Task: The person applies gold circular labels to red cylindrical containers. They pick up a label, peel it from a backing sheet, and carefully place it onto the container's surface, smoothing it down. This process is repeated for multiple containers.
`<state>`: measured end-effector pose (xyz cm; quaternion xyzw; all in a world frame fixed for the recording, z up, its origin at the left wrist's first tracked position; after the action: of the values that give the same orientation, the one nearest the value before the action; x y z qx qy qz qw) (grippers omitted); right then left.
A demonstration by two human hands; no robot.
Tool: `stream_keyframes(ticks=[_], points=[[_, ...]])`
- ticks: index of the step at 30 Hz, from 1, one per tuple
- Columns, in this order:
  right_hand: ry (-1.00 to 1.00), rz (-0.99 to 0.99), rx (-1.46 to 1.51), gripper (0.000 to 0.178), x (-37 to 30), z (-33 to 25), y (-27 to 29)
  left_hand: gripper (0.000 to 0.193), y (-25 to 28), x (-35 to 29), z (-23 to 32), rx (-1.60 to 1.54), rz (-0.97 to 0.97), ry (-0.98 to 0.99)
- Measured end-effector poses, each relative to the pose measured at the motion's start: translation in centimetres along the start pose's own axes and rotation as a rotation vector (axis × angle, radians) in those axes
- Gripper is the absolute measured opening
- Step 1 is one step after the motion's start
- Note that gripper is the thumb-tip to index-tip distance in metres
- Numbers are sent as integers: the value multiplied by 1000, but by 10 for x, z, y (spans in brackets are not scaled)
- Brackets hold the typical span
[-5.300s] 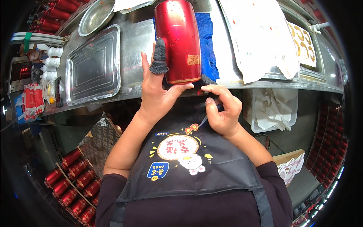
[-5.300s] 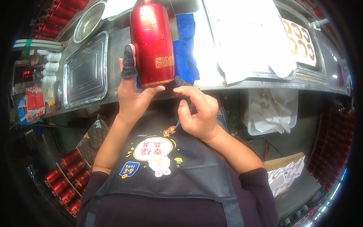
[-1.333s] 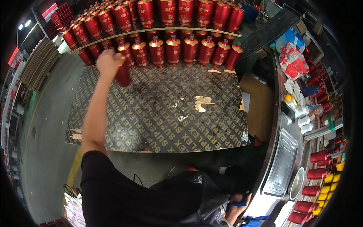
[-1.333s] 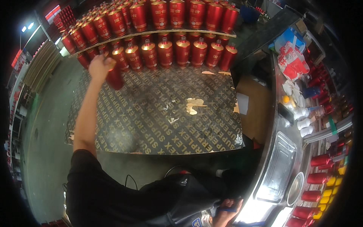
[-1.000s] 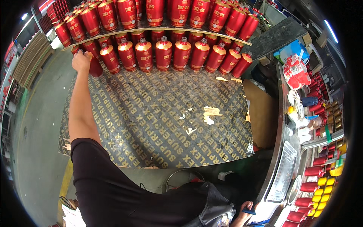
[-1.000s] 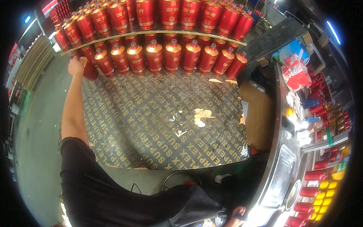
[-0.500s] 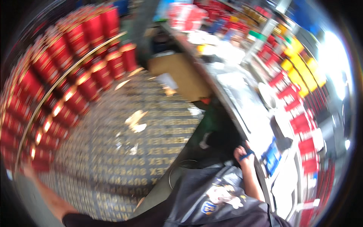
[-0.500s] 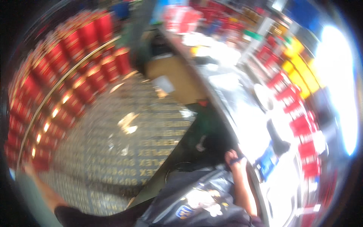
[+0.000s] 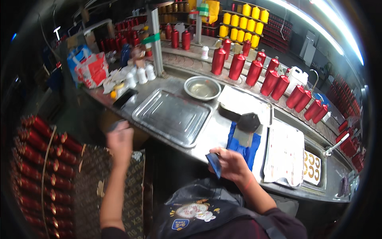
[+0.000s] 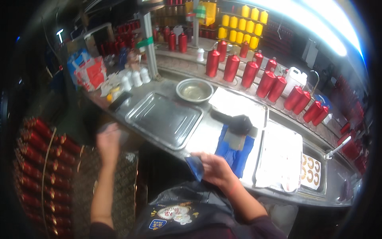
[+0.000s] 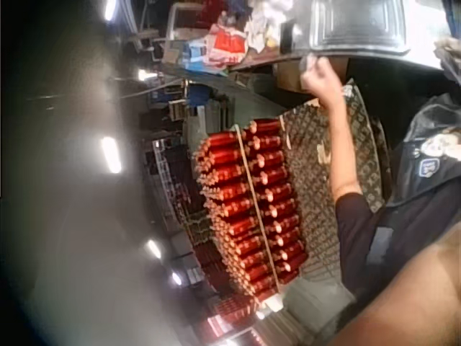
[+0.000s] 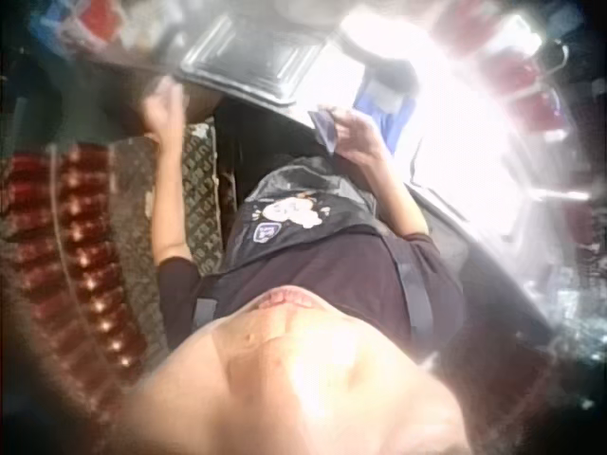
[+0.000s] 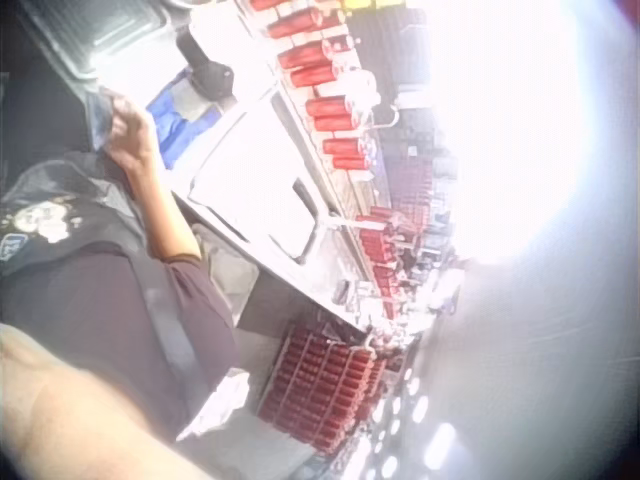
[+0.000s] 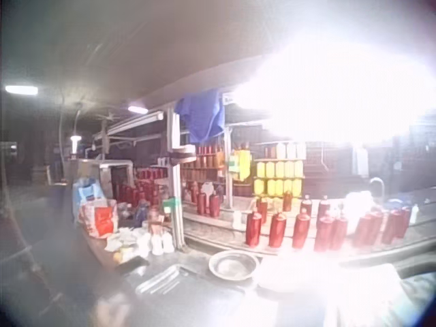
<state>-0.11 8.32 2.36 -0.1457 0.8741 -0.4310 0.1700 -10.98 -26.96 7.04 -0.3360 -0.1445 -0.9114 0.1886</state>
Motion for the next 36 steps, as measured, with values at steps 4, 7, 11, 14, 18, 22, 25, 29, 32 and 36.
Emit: stream_keyframes(ticks=[4, 7, 11, 14, 18, 22, 25, 29, 32, 36], points=[[408, 278, -237, 42, -72, -62, 57, 28, -267, 57, 69, -147, -369, -141], [618, 540, -208, 40, -125, -77, 115, 59, -420, 115, 100, -146, -397, -297], [862, 814, -6, 39, -173, -66, 165, 103, -585, 198, 80, 191, -366, -163], [904, 870, 20, 39, -180, -65, 176, 99, -654, 222, 47, 334, -359, -69], [837, 864, 22, 38, -174, -81, 195, 85, -672, 219, 47, 159, -381, -221], [751, 746, 37, 38, -154, -101, 199, 61, -608, 207, 29, -659, -511, 271], [697, 674, 37, 35, -129, -93, 173, 47, -534, 151, 7, -1091, -704, 879], [621, 442, 159, 24, -77, -70, 103, 41, -415, 101, -20, -1151, -664, 1084], [469, 475, 106, 21, -57, -67, 66, 40, -366, 84, -21, -1131, -639, 1190], [305, 608, -68, 16, -41, -72, 32, 41, -328, 85, -7, -967, -643, 1086]])
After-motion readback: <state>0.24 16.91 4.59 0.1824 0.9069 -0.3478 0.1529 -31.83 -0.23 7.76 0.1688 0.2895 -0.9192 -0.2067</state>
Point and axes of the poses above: each hand's wrist, its own x-axis towards the middle knuckle, its own y-axis out of the back of the hand, z = x × y, the point moved 9 cm from there along x, towards the middle knuckle, and after that the axes turned 1 degree about -y, right-handed, at the moved point
